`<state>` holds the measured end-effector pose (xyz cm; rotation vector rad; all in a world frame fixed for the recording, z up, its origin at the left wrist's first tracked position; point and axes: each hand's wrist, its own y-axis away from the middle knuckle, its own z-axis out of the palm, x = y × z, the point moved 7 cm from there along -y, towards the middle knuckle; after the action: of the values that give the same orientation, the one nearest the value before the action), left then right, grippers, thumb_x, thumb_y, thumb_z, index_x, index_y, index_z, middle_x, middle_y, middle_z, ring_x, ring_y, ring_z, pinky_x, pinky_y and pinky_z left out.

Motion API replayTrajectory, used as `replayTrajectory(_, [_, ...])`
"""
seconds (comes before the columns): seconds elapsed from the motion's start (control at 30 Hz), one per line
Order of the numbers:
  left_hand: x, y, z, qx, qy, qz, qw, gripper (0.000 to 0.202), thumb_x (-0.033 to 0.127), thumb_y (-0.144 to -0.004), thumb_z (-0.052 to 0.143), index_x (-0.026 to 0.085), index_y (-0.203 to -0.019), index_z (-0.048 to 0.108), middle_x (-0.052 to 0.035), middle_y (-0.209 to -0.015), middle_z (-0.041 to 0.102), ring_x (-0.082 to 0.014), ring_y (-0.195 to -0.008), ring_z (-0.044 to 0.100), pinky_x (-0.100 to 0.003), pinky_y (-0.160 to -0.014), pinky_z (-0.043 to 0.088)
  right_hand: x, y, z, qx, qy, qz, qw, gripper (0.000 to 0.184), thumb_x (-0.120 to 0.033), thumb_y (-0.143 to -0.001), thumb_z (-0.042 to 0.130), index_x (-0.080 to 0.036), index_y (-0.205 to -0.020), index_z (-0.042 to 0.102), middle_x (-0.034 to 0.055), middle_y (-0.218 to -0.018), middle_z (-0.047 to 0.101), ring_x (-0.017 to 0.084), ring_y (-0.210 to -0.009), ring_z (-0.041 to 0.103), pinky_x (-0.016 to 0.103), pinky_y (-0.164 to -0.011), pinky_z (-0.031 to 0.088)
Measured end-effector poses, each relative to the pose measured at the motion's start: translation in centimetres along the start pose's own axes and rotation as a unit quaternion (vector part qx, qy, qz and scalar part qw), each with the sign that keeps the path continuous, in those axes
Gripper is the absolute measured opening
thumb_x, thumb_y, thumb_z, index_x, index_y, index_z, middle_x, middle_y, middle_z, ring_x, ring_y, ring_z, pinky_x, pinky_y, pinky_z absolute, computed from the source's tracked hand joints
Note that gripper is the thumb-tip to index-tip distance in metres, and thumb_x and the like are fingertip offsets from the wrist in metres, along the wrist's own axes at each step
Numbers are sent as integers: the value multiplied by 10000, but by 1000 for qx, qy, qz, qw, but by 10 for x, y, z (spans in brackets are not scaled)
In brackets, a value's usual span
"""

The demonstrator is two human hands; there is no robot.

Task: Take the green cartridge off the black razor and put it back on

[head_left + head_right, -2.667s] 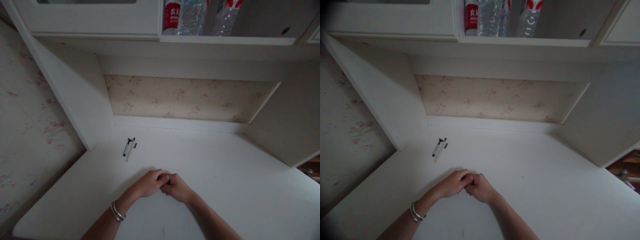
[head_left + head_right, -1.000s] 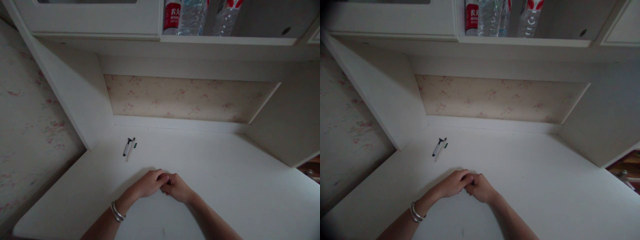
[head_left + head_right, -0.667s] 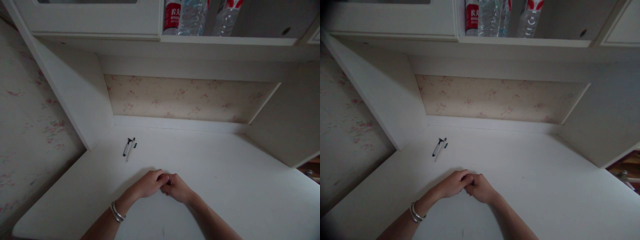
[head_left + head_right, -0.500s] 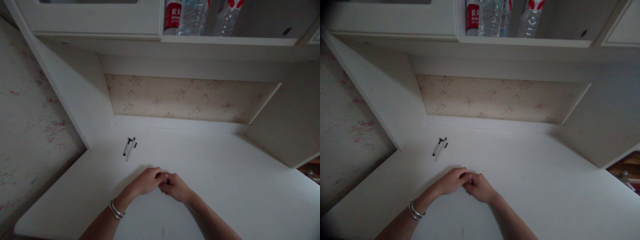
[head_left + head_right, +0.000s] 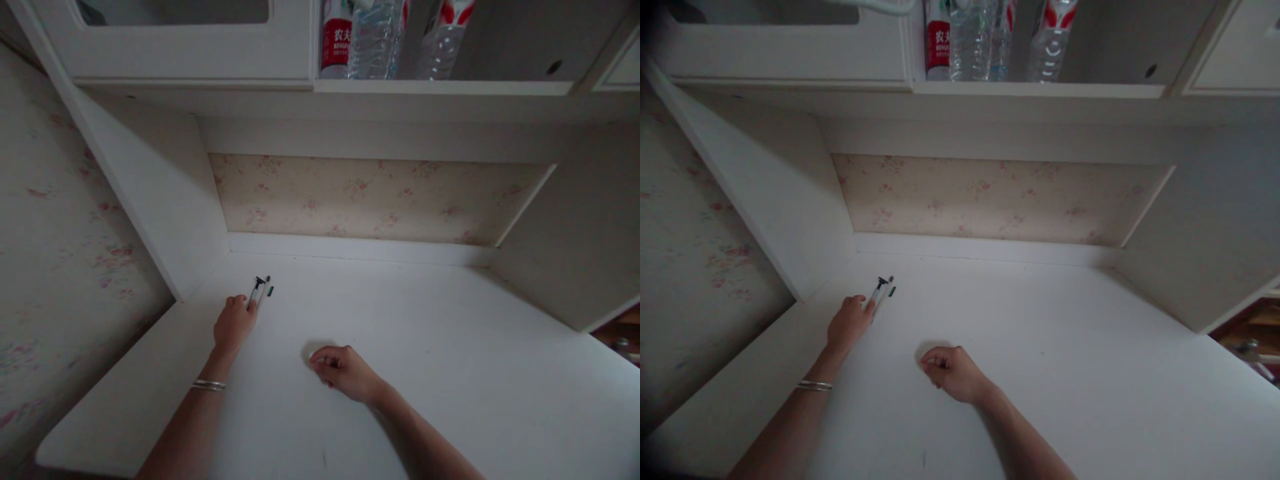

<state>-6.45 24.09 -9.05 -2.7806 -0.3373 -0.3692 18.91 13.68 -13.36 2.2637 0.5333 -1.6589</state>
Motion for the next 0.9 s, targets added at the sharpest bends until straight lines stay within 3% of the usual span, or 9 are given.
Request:
replayTrajectory(0.23, [-2, 2, 13, -53, -25, 7, 998, 312, 356, -876, 400, 131, -895, 616, -143, -912, 628, -292, -825, 618, -361, -683, 460, -2, 1, -1, 3, 5, -1, 1000, 217, -338, -855, 545, -164, -917, 659, -28, -536, 526, 98, -462, 453, 194, -440, 327])
replayTrajectory(0.5, [-11, -2, 10, -37, 30, -42, 998, 387, 289, -907, 309, 22, -947, 585, -248, -955, 594, -343, -874, 603, -404, -722, 445, -1, 1, -2, 9, 17, 7, 1000, 207, -331, -846, 549, -173, -914, 664, -30, -538, 533, 97, -457, 453, 194, -438, 329])
replayTrajectory(0.6, [-5, -5, 8, -43, 101, -38, 993, 374, 294, -918, 281, 70, -953, 577, -205, -949, 604, -304, -881, 603, -373, -712, 445, -1, 1, -2, 13, -6, 6, 1000, 217, -343, -837, 563, -165, -912, 661, -32, -529, 523, 96, -457, 448, 195, -436, 320])
replayTrajectory(0.7, [19, 5, 13, -72, 197, 0, 978, 410, 361, -937, 233, 126, -943, 569, -108, -844, 613, -207, -736, 608, -297, -629, 446, 1, -2, -2, 31, -51, 9, 998, 249, -369, -818, 587, -156, -929, 649, -37, -521, 507, 89, -443, 413, 196, -424, 296])
replayTrajectory(0.77, [43, 22, 20, -114, 290, 34, 950, 499, 494, -928, 199, 148, -936, 559, -49, -780, 585, -142, -587, 560, -245, -525, 415, 3, -5, -4, 54, -86, 10, 995, 315, -424, -807, 596, -153, -963, 636, -47, -509, 479, 83, -424, 369, 197, -408, 266])
replayTrajectory(0.83, [72, 47, 28, -211, 508, 50, 834, 552, 635, -849, 329, 129, -900, 544, -22, -729, 530, -108, -516, 481, -224, -464, 349, 3, -7, -10, 94, -127, 9, 987, 407, -501, -793, 596, -151, -1000, 618, -50, -520, 460, 83, -420, 345, 197, -398, 246])
replayTrajectory(0.9, [97, 71, 30, -287, 605, 64, 740, 534, 643, -818, 425, 127, -899, 535, 6, -690, 483, -88, -510, 436, -214, -469, 315, 2, -6, -20, 146, -170, 6, 975, 474, -562, -776, 594, -158, -1024, 603, -25, -594, 492, 96, -459, 382, 197, -404, 272])
